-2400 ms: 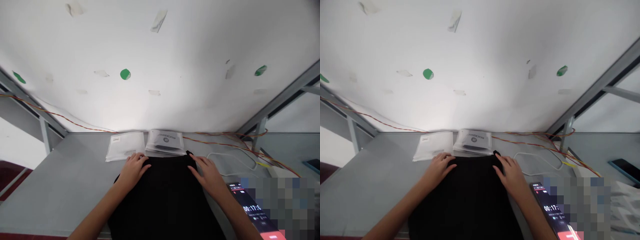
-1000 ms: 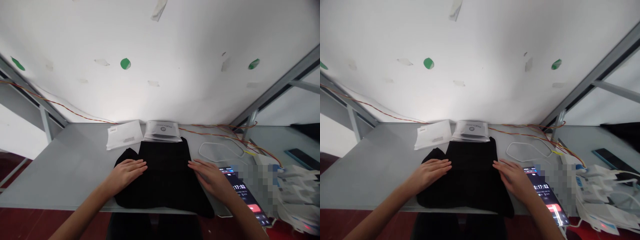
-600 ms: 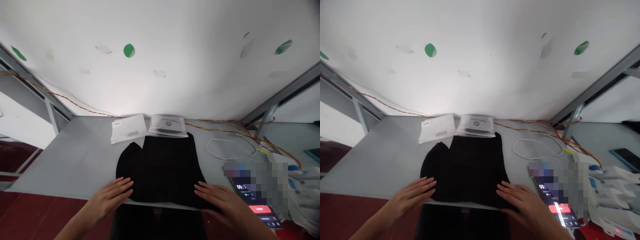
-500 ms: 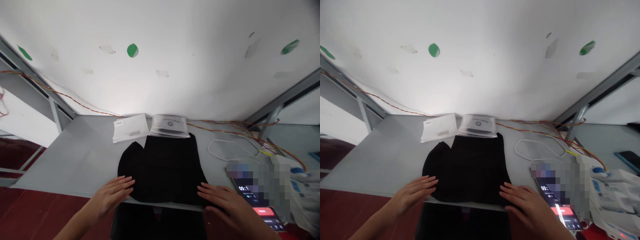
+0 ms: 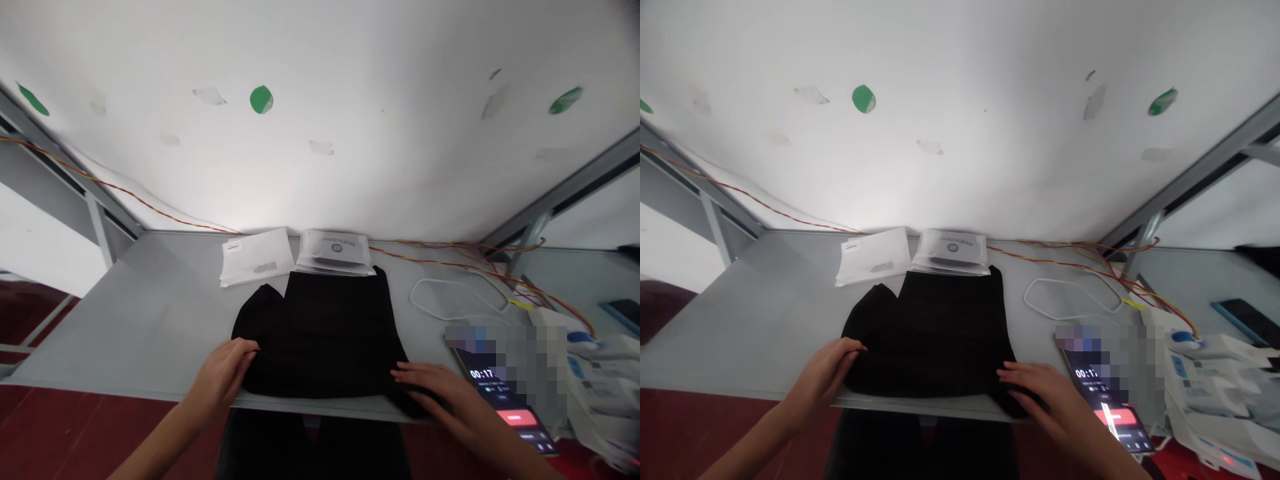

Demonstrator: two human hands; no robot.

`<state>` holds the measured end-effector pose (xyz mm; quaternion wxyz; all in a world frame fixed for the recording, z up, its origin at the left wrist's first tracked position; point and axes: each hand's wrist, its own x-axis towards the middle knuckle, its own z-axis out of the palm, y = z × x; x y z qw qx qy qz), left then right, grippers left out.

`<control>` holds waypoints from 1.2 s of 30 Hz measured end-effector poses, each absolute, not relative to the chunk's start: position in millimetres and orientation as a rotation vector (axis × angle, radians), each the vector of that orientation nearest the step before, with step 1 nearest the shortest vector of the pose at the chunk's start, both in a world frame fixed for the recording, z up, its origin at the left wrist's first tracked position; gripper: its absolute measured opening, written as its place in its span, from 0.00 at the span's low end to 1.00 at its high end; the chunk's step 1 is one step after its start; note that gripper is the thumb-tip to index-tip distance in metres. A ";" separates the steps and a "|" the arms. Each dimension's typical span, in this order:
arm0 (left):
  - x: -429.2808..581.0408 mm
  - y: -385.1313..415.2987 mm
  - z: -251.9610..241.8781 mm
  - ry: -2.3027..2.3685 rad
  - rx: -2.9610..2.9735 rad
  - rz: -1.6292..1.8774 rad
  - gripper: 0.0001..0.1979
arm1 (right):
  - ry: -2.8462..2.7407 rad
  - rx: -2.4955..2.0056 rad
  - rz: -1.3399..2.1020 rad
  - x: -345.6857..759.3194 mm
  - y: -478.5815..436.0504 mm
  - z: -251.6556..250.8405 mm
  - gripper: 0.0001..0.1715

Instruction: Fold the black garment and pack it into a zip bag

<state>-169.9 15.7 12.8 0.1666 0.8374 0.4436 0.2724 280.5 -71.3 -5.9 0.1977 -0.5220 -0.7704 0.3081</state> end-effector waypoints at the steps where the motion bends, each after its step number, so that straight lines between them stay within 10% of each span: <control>1: -168.5 17.6 11.8 1.279 2.380 0.772 0.10 | -2.096 -1.492 0.872 279.8 -70.7 -5.0 0.19; 23: -137.1 54.9 17.8 1.947 2.435 0.086 0.15 | -1.673 -2.148 0.301 222.0 -20.2 -16.9 0.36; 36: -155.2 55.3 32.7 1.805 2.014 0.595 0.14 | -1.667 -2.005 0.050 219.3 -12.7 -9.8 0.37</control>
